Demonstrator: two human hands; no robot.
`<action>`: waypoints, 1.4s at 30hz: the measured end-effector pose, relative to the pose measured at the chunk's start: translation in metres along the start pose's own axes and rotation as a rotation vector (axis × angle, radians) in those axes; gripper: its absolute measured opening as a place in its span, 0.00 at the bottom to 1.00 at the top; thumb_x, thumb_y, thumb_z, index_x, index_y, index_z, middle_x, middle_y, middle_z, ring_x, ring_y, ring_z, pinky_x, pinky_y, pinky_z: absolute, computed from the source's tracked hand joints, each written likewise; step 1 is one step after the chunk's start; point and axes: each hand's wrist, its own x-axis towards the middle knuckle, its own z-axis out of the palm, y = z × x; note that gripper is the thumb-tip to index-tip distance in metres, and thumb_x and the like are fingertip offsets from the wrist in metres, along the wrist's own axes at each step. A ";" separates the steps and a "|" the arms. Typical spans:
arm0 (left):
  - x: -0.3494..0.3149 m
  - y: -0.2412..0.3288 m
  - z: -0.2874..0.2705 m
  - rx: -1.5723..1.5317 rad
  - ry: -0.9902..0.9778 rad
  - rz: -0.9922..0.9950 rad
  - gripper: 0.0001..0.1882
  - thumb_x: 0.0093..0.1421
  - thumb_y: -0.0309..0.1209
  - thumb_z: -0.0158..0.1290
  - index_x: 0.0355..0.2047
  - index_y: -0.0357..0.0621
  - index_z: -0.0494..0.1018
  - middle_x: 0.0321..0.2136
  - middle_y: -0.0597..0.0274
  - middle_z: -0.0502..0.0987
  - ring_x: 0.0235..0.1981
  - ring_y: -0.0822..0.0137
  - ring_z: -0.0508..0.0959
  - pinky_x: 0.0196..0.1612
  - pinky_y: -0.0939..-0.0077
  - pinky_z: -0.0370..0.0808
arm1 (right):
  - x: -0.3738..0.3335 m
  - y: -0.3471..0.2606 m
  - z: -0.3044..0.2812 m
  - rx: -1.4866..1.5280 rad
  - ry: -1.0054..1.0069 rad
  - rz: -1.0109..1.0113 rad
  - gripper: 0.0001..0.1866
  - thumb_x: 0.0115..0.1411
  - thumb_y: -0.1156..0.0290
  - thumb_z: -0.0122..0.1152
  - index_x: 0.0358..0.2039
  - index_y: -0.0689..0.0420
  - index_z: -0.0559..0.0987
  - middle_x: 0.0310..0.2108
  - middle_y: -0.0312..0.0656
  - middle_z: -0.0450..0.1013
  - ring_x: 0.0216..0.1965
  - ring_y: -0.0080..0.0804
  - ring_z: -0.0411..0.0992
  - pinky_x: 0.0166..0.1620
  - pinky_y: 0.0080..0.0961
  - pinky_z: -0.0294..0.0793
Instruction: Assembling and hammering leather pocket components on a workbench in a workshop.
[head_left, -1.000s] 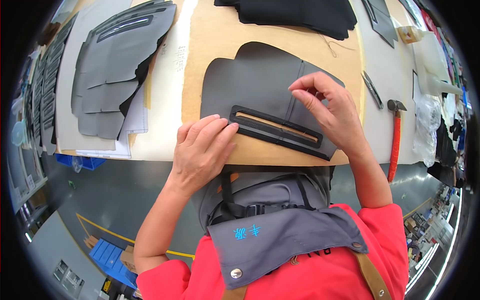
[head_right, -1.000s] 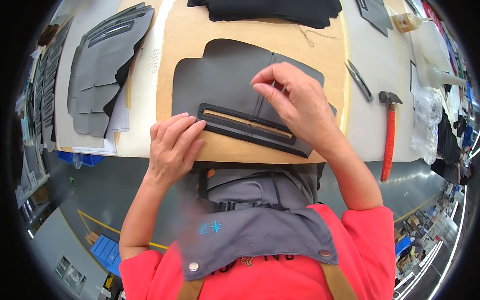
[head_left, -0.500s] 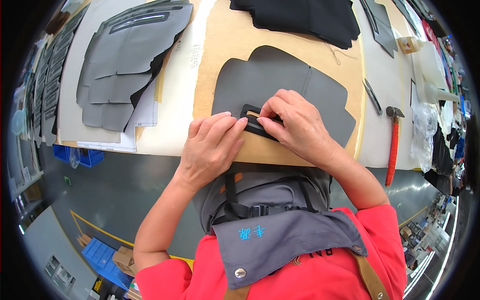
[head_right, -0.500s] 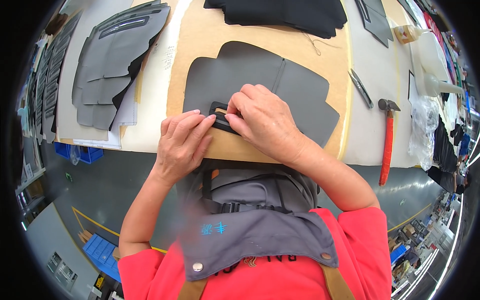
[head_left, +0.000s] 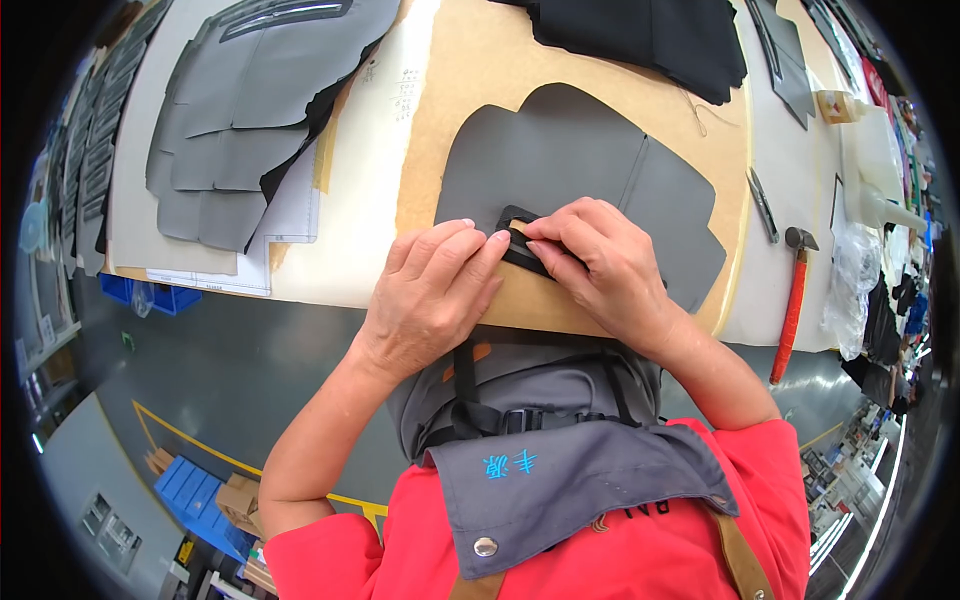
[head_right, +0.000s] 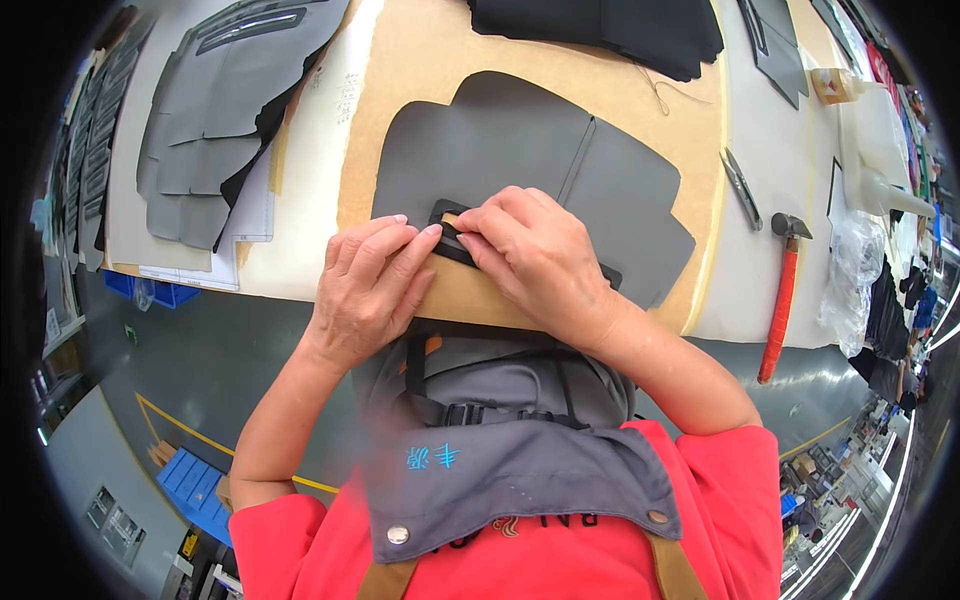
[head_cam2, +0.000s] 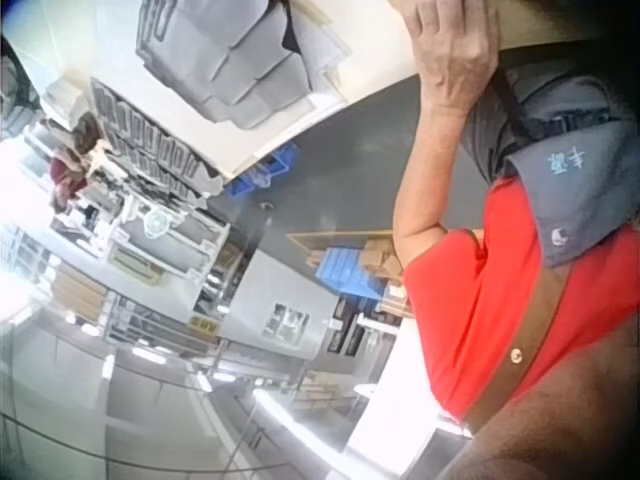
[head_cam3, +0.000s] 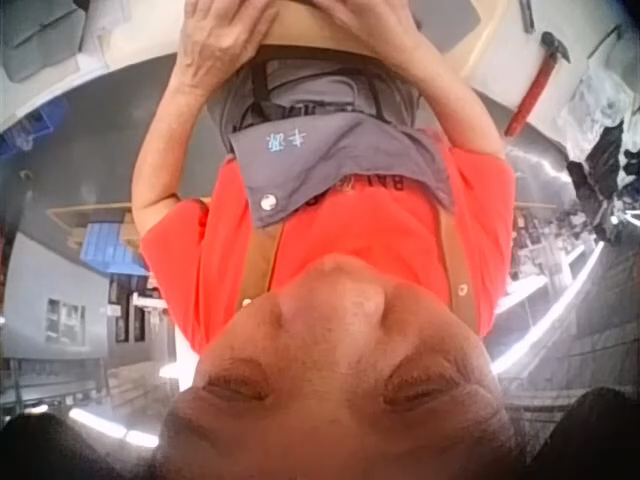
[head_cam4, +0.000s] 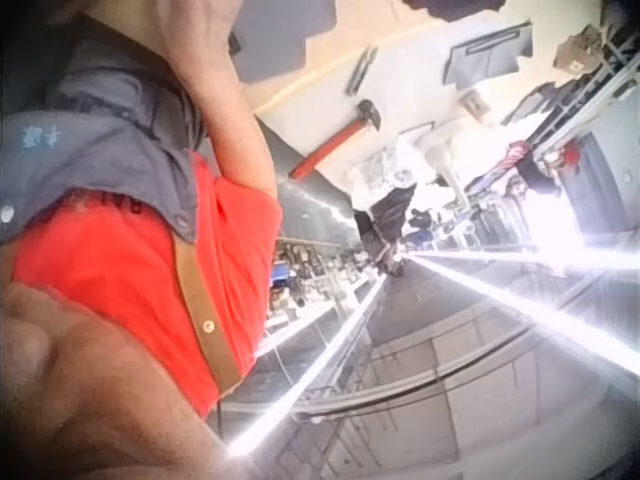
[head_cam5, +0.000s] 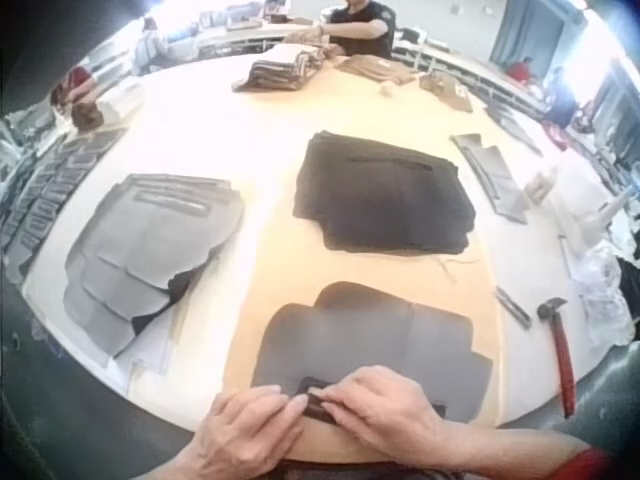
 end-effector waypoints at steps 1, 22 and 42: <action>-0.001 0.000 0.000 0.004 -0.005 -0.003 0.22 0.59 0.28 0.65 0.55 0.42 0.81 0.48 0.61 0.75 0.53 0.60 0.77 0.56 0.64 0.70 | 0.000 0.000 0.001 0.006 -0.002 0.006 0.07 0.59 0.75 0.70 0.38 0.57 0.83 0.34 0.40 0.76 0.34 0.41 0.75 0.38 0.35 0.77; 0.016 0.000 -0.017 -0.009 -0.151 -0.037 0.26 0.57 0.26 0.65 0.57 0.46 0.77 0.46 0.64 0.73 0.49 0.61 0.74 0.52 0.63 0.69 | -0.007 0.007 -0.002 -0.207 0.000 -0.361 0.20 0.50 0.75 0.66 0.46 0.65 0.83 0.37 0.42 0.74 0.34 0.35 0.74 0.36 0.30 0.77; 0.038 -0.033 -0.053 0.211 -0.479 0.278 0.33 0.53 0.27 0.61 0.62 0.50 0.76 0.49 0.67 0.71 0.53 0.64 0.73 0.50 0.66 0.71 | -0.008 0.007 0.000 -0.258 0.037 -0.388 0.17 0.51 0.77 0.67 0.43 0.67 0.82 0.36 0.42 0.73 0.34 0.35 0.73 0.36 0.29 0.77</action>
